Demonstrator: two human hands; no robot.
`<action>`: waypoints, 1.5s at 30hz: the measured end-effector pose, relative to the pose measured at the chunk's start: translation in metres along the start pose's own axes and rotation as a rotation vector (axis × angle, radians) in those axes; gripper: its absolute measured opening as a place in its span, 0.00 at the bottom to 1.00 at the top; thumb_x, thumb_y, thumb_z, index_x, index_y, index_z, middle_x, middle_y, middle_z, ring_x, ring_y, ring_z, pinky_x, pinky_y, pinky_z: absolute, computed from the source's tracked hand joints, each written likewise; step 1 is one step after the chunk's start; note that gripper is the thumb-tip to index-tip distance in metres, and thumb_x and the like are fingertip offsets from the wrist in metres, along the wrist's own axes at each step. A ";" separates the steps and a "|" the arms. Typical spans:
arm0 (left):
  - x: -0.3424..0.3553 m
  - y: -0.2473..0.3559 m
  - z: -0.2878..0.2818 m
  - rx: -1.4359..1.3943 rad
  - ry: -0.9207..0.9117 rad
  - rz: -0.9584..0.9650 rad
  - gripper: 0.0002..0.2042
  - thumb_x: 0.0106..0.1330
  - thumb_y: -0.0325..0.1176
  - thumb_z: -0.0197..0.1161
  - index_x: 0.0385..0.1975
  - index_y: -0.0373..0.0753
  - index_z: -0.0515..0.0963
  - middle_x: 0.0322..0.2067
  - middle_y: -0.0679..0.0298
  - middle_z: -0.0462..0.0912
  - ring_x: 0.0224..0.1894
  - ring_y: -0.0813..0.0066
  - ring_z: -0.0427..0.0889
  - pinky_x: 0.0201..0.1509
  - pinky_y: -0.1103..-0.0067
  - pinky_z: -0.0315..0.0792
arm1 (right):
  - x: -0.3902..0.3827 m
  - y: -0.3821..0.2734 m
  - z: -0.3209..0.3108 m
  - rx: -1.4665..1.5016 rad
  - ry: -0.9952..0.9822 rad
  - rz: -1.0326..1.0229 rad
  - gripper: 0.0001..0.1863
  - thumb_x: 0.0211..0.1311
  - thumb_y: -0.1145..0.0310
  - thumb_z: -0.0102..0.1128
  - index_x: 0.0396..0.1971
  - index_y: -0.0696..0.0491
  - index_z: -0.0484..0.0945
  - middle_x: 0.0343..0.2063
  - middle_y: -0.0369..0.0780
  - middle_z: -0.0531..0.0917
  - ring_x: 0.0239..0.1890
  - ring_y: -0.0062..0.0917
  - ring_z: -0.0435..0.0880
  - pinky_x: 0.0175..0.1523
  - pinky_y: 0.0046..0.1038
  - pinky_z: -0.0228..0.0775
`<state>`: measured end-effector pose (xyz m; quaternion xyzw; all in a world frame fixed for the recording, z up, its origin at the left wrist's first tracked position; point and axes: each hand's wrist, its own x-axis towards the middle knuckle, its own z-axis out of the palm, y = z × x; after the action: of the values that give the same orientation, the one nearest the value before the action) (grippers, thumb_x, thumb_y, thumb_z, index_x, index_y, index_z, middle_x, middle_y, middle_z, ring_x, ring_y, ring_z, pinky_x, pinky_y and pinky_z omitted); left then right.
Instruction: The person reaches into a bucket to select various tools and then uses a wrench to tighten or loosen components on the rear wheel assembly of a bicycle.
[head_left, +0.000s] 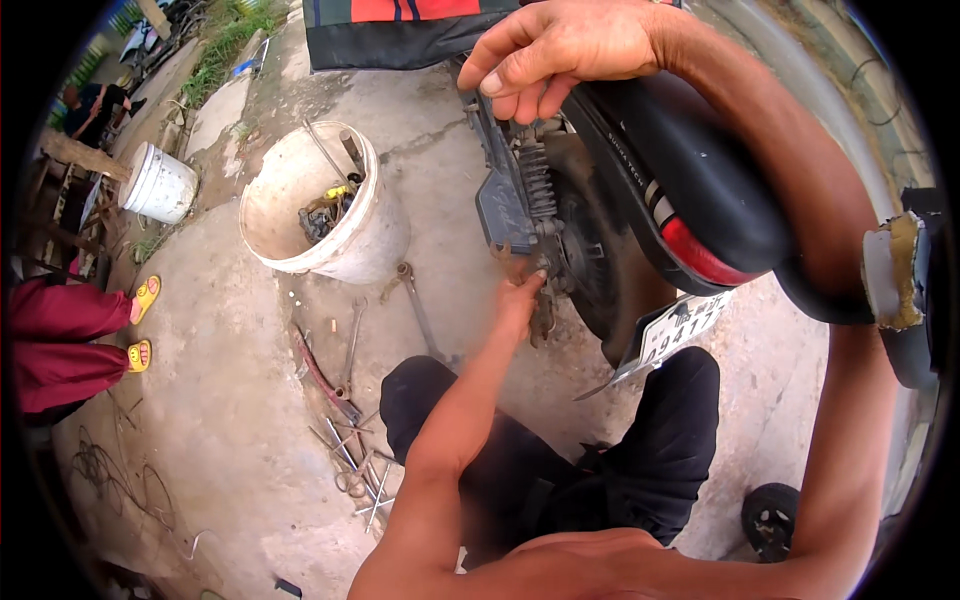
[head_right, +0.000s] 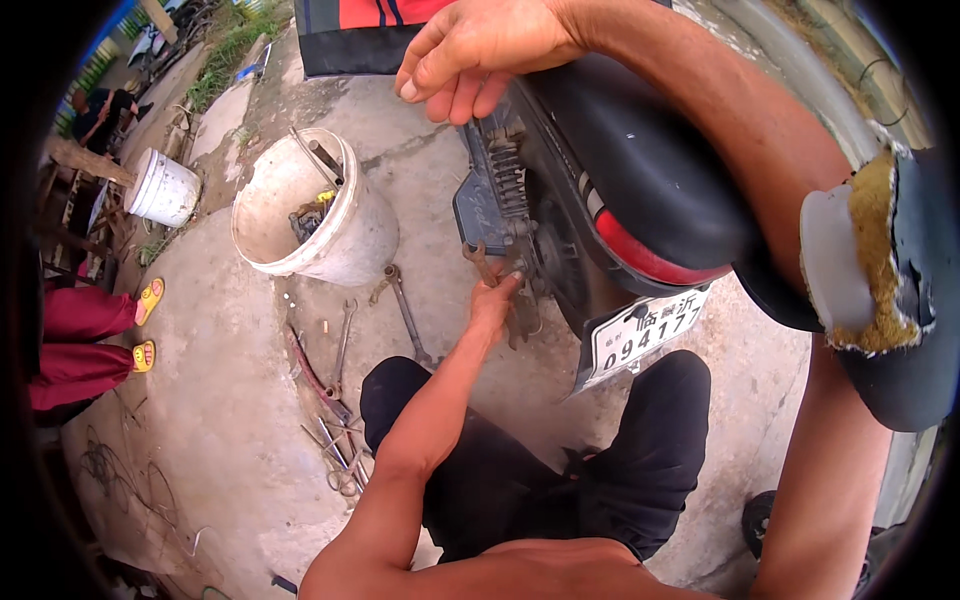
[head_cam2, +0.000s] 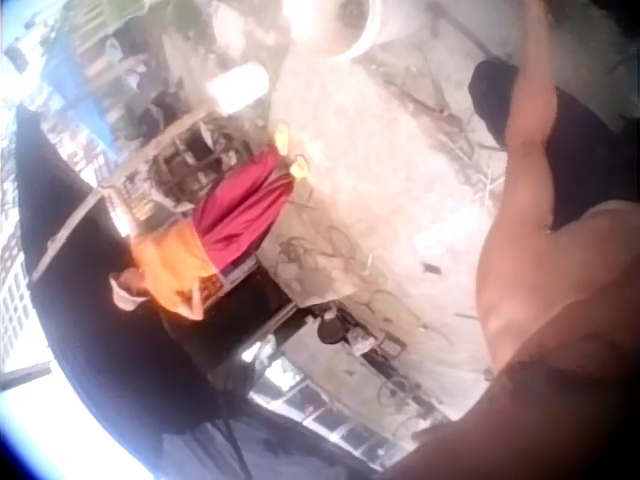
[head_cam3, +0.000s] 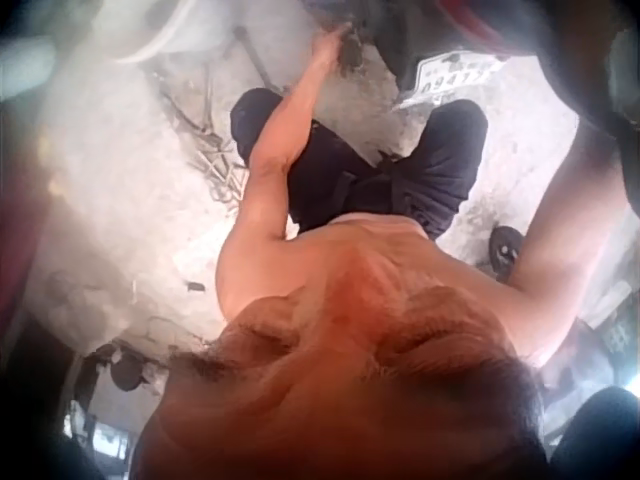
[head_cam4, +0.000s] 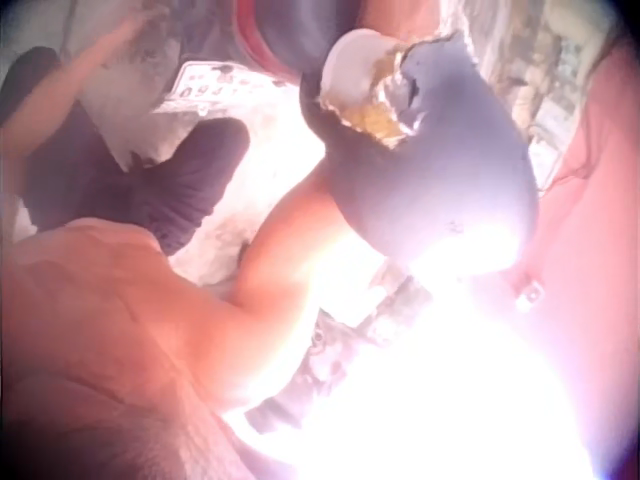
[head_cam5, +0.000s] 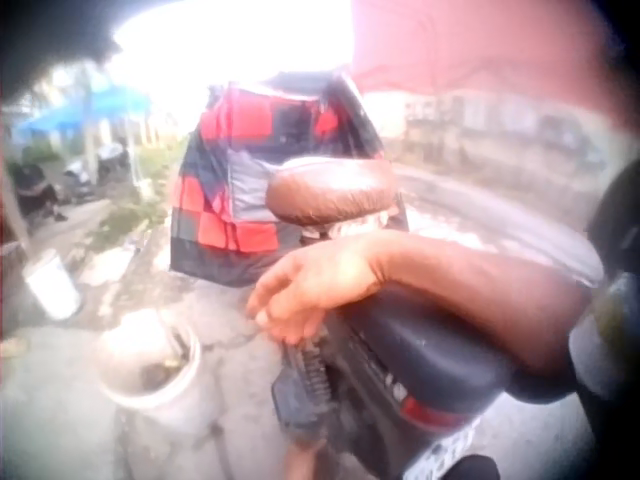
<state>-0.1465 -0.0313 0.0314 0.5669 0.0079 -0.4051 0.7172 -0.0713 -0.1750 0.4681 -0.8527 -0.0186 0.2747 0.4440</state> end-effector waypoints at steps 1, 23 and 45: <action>0.002 0.003 0.013 -0.019 -0.064 -0.001 0.26 0.69 0.34 0.69 0.66 0.35 0.73 0.33 0.69 0.81 0.25 0.84 0.70 0.26 0.80 0.64 | -0.002 0.008 -0.004 0.026 0.035 0.035 0.29 0.74 0.61 0.59 0.68 0.61 0.67 0.48 0.44 0.86 0.47 0.29 0.87 0.55 0.30 0.80; 0.024 -0.012 -0.028 0.489 0.082 0.297 0.17 0.70 0.44 0.64 0.35 0.33 0.79 0.28 0.58 0.83 0.31 0.63 0.81 0.38 0.65 0.72 | 0.021 -0.003 0.020 -0.008 0.067 0.019 0.25 0.71 0.60 0.63 0.63 0.57 0.75 0.43 0.39 0.86 0.44 0.24 0.86 0.50 0.27 0.81; 0.002 -0.048 -0.064 0.944 0.171 0.355 0.11 0.71 0.37 0.56 0.44 0.36 0.78 0.38 0.39 0.83 0.45 0.33 0.81 0.47 0.49 0.73 | 0.020 0.013 0.000 0.076 -0.033 -0.031 0.29 0.74 0.61 0.59 0.68 0.59 0.68 0.48 0.44 0.86 0.47 0.30 0.87 0.54 0.31 0.81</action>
<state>-0.1448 0.0184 -0.0314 0.8529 -0.2139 -0.1885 0.4374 -0.0573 -0.1776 0.4489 -0.8302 -0.0290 0.2822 0.4799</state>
